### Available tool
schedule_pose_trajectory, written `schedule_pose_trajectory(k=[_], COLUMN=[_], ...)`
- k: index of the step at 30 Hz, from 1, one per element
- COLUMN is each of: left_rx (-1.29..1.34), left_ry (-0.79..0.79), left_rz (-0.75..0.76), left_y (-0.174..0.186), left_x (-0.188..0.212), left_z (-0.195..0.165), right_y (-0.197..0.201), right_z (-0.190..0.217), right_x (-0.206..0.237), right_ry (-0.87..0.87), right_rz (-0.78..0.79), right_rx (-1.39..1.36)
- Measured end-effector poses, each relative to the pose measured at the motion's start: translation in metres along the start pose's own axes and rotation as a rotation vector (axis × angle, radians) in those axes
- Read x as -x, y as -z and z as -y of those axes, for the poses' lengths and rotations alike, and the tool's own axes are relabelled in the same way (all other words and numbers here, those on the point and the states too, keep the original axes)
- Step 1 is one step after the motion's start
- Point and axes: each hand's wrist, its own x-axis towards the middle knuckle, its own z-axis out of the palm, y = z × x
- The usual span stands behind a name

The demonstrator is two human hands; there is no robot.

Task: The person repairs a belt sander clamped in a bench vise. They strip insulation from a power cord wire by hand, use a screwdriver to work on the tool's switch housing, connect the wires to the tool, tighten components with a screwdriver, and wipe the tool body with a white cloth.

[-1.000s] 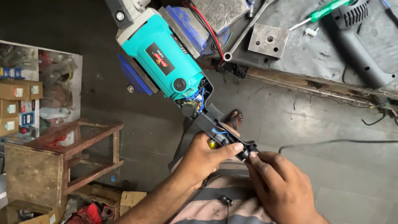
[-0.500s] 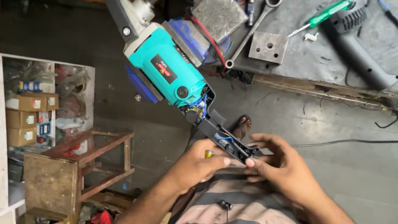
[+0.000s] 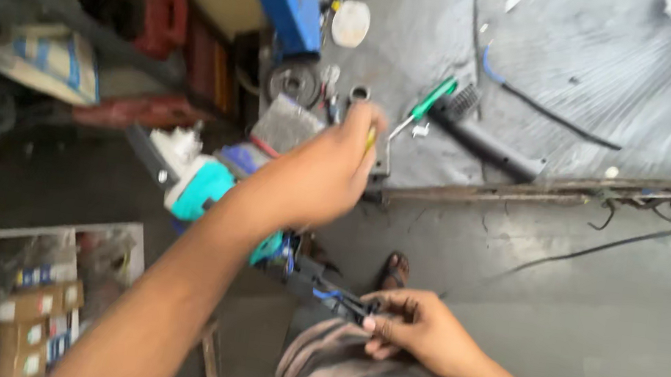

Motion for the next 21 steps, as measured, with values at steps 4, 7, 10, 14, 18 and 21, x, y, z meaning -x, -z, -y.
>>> schedule_pose_trajectory(k=[4,7,10,14,18,21], left_rx=[-0.324,-0.418,-0.674,-0.698,-0.835,-0.875], left_ry=[0.037,-0.112,-0.297,-0.335,-0.274,-0.283], left_rz=[-0.146,-0.185,-0.332,-0.191,-0.088,-0.034], left_y=[-0.019,-0.034,-0.052,-0.07,-0.081,-0.085], left_x=[-0.099,-0.126,-0.126,-0.117,-0.119,-0.118], left_z=[0.025,0.031,0.038,0.036,0.038,0.045], right_y=[-0.003,-0.005,-0.005,-0.005,-0.005,-0.004], right_z=[0.003,0.003,0.001,0.003,0.005,0.004], right_x=[0.0,0.002,0.004,0.006,0.007,0.007], right_ry=[0.049,0.09,0.084,0.048,0.091,0.118], right_rz=[0.033,0.033,0.034,0.043,0.072,0.074], right_rx=[-0.024,-0.024,-0.024,-0.011,-0.007,0.026])
